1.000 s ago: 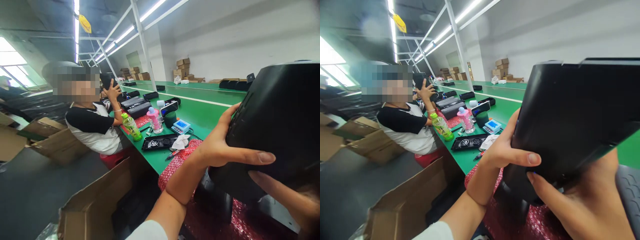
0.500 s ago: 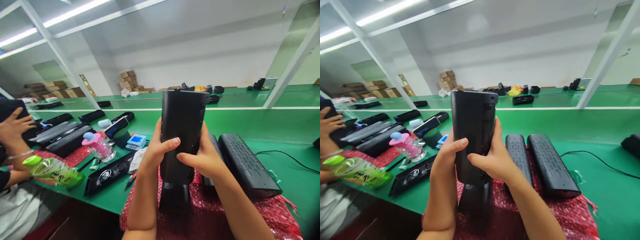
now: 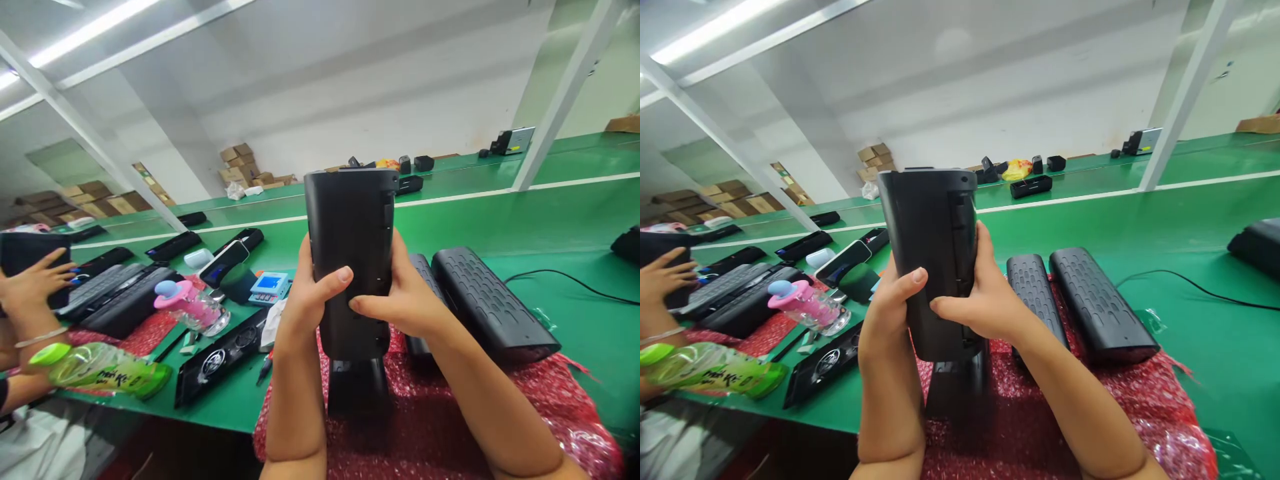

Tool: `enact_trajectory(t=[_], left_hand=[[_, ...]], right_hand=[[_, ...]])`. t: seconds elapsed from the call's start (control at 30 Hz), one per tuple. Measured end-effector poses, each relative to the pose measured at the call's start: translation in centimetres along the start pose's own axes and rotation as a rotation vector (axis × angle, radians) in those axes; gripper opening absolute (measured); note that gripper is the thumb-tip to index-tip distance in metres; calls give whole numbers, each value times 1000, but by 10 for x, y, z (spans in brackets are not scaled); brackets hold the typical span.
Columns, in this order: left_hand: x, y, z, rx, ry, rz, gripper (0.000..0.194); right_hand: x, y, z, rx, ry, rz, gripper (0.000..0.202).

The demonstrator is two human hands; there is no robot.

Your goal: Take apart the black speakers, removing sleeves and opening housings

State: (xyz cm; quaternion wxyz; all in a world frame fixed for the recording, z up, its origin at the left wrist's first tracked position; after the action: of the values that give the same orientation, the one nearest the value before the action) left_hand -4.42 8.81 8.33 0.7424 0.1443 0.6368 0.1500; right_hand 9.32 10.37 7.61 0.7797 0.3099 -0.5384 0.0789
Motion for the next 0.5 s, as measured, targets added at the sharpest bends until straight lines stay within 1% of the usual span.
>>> enact_trajectory(t=[0.17,0.5], left_hand=[[3,1,-2,-2,-19,13,78],[2,0,0,-1,-21,9,80]], right_hand=[[-1,1,0,-4,-6,-29,102],[-1,2,-1,15,29,-55,95]])
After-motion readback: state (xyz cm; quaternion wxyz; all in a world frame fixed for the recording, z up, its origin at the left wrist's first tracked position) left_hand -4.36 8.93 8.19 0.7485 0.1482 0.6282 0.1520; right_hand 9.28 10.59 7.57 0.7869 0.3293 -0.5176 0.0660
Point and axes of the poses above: each hand's wrist, its own y-axis towards the middle knuckle, its own z-axis out of the palm, x = y × z, the point moved 3 cm from there along y, towards the middle knuckle, and after that the axes turned 1 degree about y, right-handed, at the moved point
